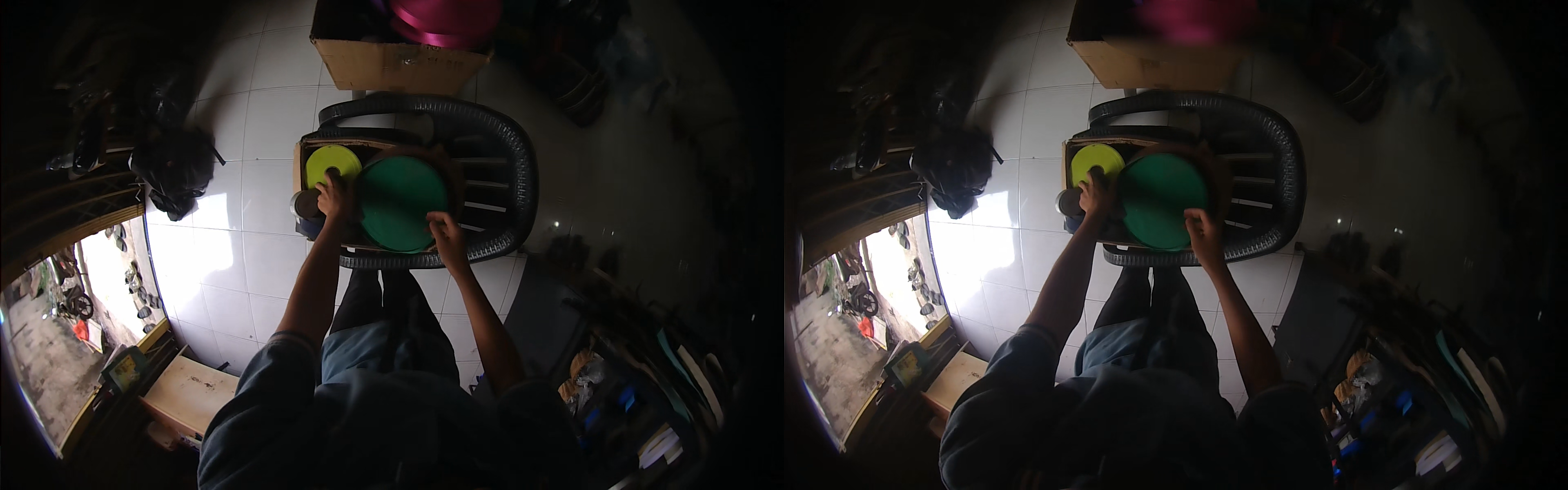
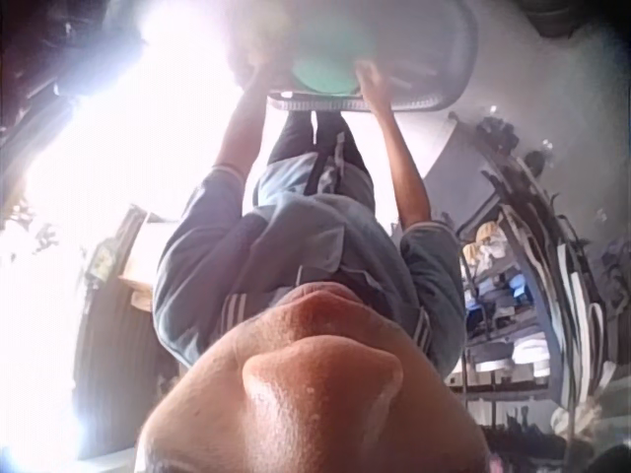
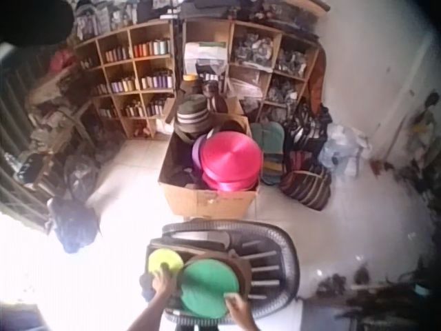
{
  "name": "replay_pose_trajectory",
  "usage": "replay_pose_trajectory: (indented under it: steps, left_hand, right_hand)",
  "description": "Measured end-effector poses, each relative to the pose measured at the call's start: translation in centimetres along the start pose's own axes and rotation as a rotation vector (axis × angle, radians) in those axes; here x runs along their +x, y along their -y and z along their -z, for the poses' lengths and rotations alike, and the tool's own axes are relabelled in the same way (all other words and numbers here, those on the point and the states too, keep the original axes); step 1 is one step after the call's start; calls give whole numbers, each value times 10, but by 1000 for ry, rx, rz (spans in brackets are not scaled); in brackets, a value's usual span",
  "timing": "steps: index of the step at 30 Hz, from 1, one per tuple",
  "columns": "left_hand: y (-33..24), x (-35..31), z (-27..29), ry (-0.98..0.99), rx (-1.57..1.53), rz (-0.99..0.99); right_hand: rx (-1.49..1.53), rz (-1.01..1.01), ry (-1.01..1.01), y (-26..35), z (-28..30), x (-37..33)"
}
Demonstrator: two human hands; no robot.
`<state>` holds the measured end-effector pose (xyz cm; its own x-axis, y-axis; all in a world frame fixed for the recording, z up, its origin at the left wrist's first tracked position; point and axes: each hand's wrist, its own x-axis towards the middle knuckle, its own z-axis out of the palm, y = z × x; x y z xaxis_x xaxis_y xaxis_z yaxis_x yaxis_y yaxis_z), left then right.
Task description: The person picks up rolls of colored tape and fabric from a chair and a box, carries them to a shelf, and places them onto stacks of similar rolls.
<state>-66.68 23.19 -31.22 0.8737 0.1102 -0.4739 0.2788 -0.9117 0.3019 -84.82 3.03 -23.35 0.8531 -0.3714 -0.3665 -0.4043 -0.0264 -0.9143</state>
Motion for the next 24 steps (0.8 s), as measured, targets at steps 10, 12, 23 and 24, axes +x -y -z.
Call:
replay_pose_trajectory:
  steps: [10, 12, 23, 24]
  left_hand:
    - [12, 58, 43, 124, -364, -286]
    - [9, 77, 60, 317, -397, -303]
    - [63, 138, 29, 27, -13, -967]
    - [70, 142, 22, 172, -206, -770]
  right_hand:
    - [-243, -24, -243, -13, -5, -7]
    - [-349, -32, -323, -26, -7, -8]
    - [-508, -60, -481, -50, -37, -11]
    - [-520, -62, -469, -47, -38, -11]
